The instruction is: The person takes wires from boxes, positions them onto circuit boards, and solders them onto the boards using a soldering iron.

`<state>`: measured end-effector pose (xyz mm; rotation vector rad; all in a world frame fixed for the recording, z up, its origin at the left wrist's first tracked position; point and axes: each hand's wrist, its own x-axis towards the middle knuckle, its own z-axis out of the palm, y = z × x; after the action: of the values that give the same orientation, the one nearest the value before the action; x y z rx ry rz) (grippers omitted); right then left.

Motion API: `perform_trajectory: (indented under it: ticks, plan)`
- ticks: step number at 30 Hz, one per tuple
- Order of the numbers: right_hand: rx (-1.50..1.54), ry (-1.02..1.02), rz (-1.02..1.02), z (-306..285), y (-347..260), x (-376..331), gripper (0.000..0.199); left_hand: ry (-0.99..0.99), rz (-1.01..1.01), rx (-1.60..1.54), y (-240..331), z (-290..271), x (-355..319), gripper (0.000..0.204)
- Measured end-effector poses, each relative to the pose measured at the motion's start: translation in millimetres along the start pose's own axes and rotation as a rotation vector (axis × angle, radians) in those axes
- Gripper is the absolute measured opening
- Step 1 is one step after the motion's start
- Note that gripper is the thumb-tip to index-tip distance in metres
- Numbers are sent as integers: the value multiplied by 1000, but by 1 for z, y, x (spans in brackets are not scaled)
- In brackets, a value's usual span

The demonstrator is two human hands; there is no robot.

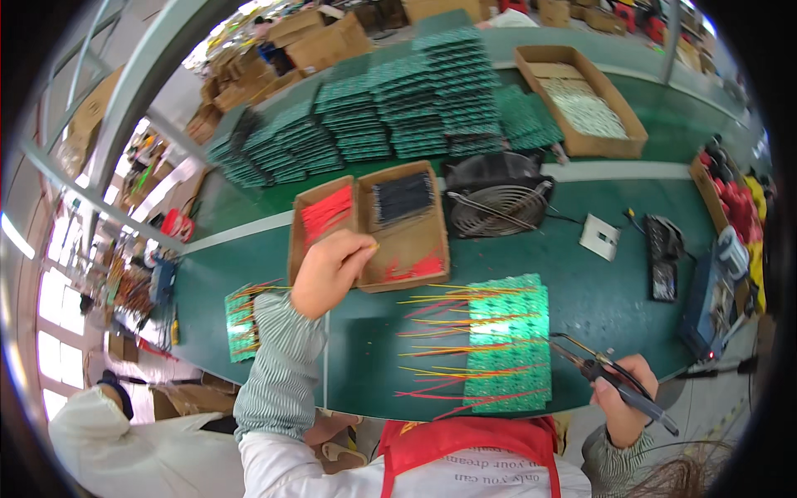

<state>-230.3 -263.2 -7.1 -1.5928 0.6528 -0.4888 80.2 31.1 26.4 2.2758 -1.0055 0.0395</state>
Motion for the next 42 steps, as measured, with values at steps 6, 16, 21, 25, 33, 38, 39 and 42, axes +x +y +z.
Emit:
perform_trajectory:
  ticks: [6,16,21,25,33,38,39,42]
  plan:
    - [-71,-62,-153,-9,0,2,20,-232,-187,-320,84,39,-14,8]
    - [-156,-155,-361,-32,1,-7,19,-401,182,-173,147,115,-32,12]
    - [-148,-167,-239,-35,3,-11,17,-434,104,-195,148,142,-31,14]
    - [-139,-149,-195,-34,4,-9,16,-416,99,-182,148,153,-31,13]
    - [-174,-206,-191,-31,8,-3,17,-412,86,-217,143,157,-31,13]
    - [-185,-201,-205,-30,11,0,17,-419,93,-212,142,159,-30,12]
    - [-172,-180,-213,-29,11,-1,16,-420,92,-213,143,159,-30,12]
    - [-123,-162,-190,-31,7,-3,16,-421,87,-212,143,158,-31,12]
